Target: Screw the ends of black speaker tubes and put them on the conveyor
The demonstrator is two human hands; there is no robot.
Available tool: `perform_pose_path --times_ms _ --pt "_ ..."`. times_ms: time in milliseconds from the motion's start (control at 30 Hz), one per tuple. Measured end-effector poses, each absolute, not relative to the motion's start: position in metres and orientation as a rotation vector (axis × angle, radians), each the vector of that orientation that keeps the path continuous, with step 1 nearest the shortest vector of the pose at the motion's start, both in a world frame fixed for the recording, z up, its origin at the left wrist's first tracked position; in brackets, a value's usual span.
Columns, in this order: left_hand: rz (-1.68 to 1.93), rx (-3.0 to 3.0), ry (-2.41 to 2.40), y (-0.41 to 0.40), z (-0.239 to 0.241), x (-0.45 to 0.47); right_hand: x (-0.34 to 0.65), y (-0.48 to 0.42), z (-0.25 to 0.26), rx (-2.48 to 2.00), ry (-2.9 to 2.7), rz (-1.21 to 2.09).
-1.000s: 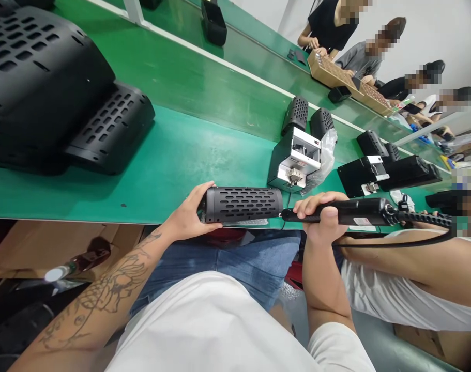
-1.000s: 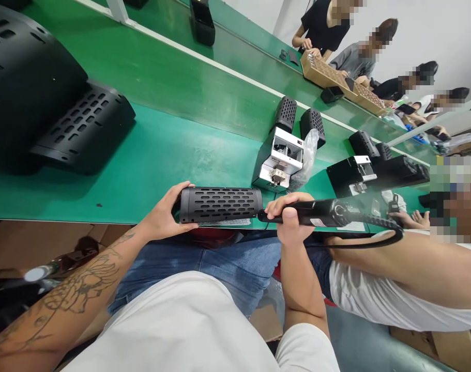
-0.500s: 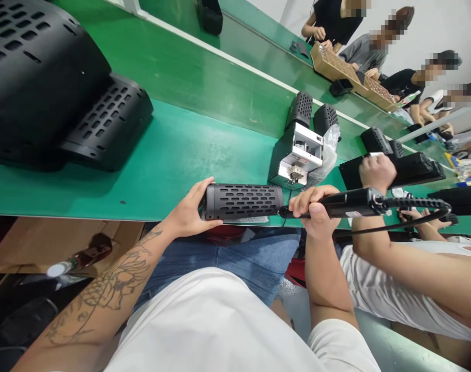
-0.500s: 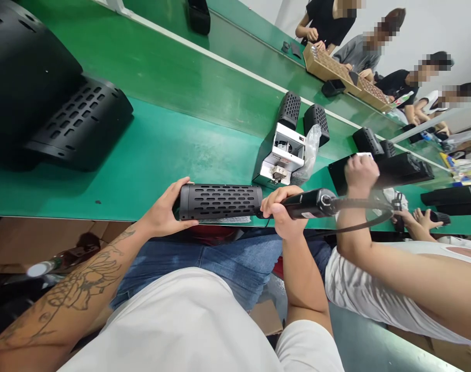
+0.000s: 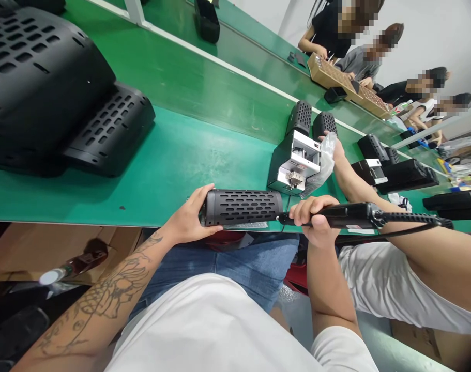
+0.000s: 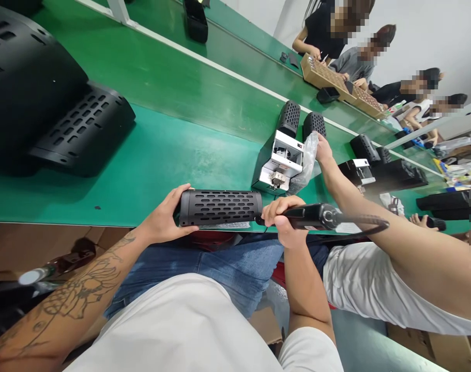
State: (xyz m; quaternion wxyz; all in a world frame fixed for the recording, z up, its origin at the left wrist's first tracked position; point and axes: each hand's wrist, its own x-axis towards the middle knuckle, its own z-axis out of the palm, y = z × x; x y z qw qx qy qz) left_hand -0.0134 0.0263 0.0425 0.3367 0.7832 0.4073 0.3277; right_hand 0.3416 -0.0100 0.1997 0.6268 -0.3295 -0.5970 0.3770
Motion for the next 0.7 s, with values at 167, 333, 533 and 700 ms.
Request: perform_pose_path --times_ms 167,333,533,700 --pt "0.876 2.048 1.059 0.026 0.041 -0.014 0.370 0.033 0.211 -0.825 -1.193 0.497" --pt "0.874 2.048 1.068 0.024 0.041 -0.014 0.384 0.101 0.200 -0.926 -1.078 0.201" --pt "0.833 2.026 1.090 0.023 0.045 -0.013 0.386 0.105 0.186 -0.984 -1.079 0.293" --pt "0.821 1.996 1.105 0.023 0.047 -0.012 0.372 0.070 0.205 -0.948 -1.071 0.326"
